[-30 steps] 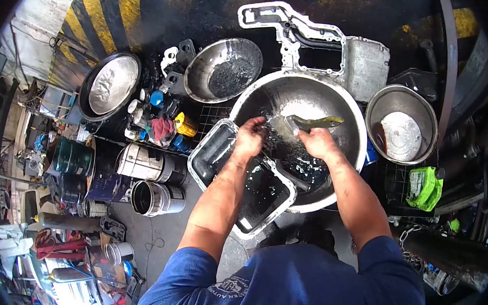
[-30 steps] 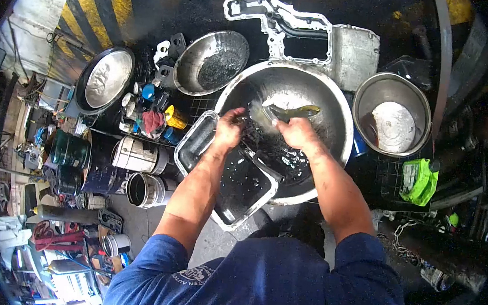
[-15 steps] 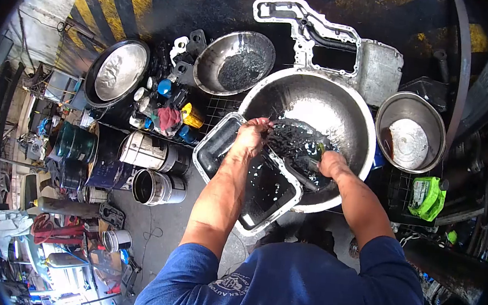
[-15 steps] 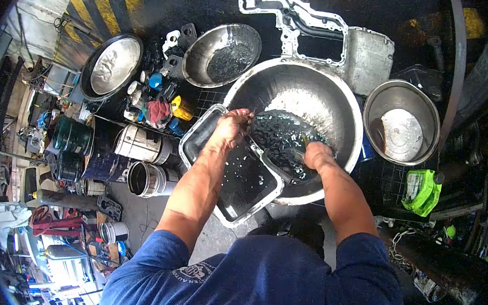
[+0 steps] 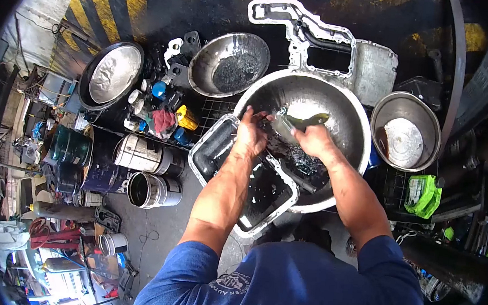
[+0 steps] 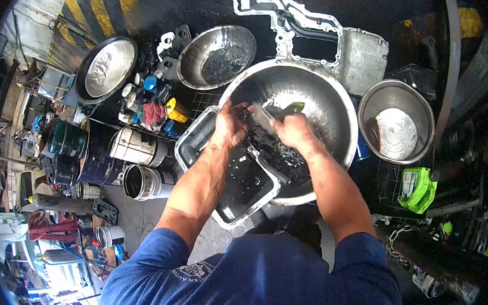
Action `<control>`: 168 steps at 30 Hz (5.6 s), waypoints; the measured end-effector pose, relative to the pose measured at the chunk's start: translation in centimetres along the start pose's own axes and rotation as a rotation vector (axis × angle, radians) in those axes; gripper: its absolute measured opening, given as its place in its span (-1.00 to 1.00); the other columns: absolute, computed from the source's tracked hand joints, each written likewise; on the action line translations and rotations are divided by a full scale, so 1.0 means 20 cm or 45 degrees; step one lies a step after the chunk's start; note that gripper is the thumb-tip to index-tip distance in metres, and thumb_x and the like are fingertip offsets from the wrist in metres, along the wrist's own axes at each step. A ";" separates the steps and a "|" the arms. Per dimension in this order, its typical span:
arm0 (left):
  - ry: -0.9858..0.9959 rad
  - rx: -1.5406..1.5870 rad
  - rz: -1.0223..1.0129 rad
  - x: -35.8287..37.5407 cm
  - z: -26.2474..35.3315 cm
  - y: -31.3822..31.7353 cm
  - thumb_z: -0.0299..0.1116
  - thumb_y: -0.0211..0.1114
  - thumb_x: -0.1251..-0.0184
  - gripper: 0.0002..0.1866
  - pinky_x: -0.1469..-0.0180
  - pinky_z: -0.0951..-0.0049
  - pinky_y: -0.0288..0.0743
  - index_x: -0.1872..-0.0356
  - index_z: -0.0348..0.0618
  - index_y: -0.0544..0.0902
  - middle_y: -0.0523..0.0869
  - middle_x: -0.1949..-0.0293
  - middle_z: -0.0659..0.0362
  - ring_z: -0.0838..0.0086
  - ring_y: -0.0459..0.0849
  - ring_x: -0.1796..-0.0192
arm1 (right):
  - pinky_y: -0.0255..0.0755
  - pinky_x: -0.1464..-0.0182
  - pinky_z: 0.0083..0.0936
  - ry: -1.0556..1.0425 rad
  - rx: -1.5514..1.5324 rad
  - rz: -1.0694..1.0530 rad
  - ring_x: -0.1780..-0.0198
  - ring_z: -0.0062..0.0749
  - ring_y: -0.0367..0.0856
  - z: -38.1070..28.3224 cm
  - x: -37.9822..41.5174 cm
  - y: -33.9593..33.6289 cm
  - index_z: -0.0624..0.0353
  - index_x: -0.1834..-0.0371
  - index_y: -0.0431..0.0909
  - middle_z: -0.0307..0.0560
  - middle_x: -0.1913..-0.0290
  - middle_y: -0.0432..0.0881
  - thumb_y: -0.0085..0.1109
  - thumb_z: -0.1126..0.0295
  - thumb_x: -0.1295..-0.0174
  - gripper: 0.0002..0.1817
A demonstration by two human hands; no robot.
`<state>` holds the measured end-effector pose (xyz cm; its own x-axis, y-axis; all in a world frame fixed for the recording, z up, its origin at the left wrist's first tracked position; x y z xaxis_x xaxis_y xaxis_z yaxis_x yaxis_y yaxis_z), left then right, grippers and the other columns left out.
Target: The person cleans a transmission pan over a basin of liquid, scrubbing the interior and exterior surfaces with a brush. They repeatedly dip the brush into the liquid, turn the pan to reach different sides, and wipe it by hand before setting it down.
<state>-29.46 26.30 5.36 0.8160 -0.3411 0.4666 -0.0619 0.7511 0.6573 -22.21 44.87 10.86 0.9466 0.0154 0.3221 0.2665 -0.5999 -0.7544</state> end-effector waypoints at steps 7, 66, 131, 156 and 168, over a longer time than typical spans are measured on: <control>0.107 -0.054 0.134 0.02 0.01 0.01 -0.50 0.00 -0.33 -0.88 0.06 0.24 0.53 0.18 -0.20 0.47 0.58 0.27 0.05 0.24 0.57 0.12 | 0.51 0.05 -0.19 -0.040 0.153 0.054 0.17 0.07 0.66 0.15 -0.05 0.15 0.29 0.37 0.68 0.25 0.35 0.66 -0.08 -0.14 -0.30 -0.37; 0.158 -0.731 0.204 0.14 0.25 -0.09 -0.61 0.18 -0.18 -0.73 0.19 0.34 0.57 0.06 -0.39 0.52 0.68 0.30 0.04 0.32 0.69 0.27 | 0.47 0.17 -0.19 -0.047 -0.052 0.265 0.27 0.12 0.65 0.31 -0.05 0.18 0.39 0.49 0.62 0.28 0.40 0.64 0.13 -0.21 -0.18 -0.31; -0.566 -3.341 -0.954 0.68 -0.21 -0.70 -0.16 -0.03 -0.38 -0.46 -0.48 0.00 -0.07 -0.17 -0.42 0.50 0.43 -0.29 -0.16 0.08 0.33 -0.40 | 0.47 0.02 -0.17 0.775 -0.214 0.826 0.13 0.15 0.64 0.14 0.55 0.76 0.40 0.48 0.65 0.34 0.39 0.64 0.03 -0.26 -0.19 -0.25; -0.794 -3.357 -0.414 0.63 -0.06 -0.63 -0.38 0.13 -0.21 -0.59 -0.26 0.23 0.45 -0.08 -0.26 0.61 0.59 -0.15 -0.10 0.14 0.53 -0.25 | 0.48 0.23 -0.15 0.441 -0.692 0.627 0.36 0.14 0.64 0.18 0.55 0.71 0.31 0.55 0.61 0.23 0.54 0.61 0.14 -0.05 -0.24 -0.45; -0.582 -3.486 -0.405 0.68 -0.08 -0.60 -0.37 0.08 -0.24 -0.63 -0.16 0.22 0.52 -0.04 -0.29 0.58 0.62 -0.07 -0.14 0.09 0.61 -0.15 | 0.53 0.22 -0.25 0.072 -0.504 0.453 0.34 -0.01 0.67 0.31 0.41 0.82 0.24 0.50 0.65 0.16 0.49 0.64 0.21 0.13 -0.09 -0.66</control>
<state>-16.61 13.60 2.85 0.5796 -0.2642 0.7709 0.5117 -0.6182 -0.5966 -8.94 40.03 -2.40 0.9518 -0.2804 0.1243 -0.1682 -0.8160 -0.5530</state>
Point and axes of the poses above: each hand's wrist, its own x-axis away from the middle knuckle, its own y-axis out of the palm, z = x × y, the point moved 5 cm from there along -x, towards the middle knuckle
